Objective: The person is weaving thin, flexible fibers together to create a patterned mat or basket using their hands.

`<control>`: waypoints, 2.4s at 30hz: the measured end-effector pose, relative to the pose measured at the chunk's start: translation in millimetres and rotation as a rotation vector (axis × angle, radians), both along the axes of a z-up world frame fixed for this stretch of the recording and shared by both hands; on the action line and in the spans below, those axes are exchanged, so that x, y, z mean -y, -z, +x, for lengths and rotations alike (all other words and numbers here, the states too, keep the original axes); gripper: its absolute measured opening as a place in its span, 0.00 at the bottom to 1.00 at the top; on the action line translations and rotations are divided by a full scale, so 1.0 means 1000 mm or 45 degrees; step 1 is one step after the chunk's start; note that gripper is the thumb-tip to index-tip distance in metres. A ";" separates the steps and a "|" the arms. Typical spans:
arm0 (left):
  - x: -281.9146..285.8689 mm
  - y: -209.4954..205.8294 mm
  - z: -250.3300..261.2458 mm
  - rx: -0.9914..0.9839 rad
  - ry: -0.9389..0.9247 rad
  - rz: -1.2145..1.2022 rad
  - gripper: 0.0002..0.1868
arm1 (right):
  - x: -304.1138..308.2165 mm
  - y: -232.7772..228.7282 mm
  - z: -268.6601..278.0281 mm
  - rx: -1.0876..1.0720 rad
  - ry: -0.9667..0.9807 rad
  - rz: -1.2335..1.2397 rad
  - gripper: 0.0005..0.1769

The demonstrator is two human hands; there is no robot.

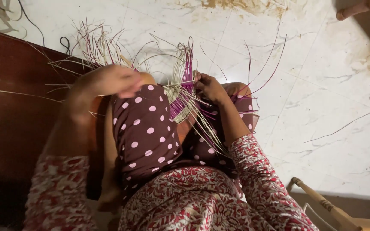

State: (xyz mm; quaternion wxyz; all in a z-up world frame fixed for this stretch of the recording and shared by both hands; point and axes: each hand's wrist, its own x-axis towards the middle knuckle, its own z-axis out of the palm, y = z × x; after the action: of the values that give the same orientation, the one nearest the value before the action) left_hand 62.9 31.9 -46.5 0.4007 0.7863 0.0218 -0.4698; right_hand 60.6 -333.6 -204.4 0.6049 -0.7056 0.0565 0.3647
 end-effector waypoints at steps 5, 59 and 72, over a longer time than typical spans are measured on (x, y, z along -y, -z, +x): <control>0.077 0.080 0.033 0.069 -0.293 -0.181 0.20 | -0.004 -0.021 -0.003 0.123 -0.108 -0.133 0.12; 0.133 -0.072 0.028 0.124 0.527 0.455 0.25 | -0.091 -0.102 0.010 0.537 -0.316 -0.372 0.14; 0.097 0.120 0.052 0.001 0.300 0.181 0.23 | -0.114 -0.029 0.019 0.171 -0.381 -0.946 0.29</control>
State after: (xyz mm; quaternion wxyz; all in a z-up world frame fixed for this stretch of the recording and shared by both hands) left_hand 115.3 -65.4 -167.0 0.2858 0.8100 -0.0376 -0.5106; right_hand 79.1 -219.7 -175.6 0.2514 -0.8989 0.0415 0.3565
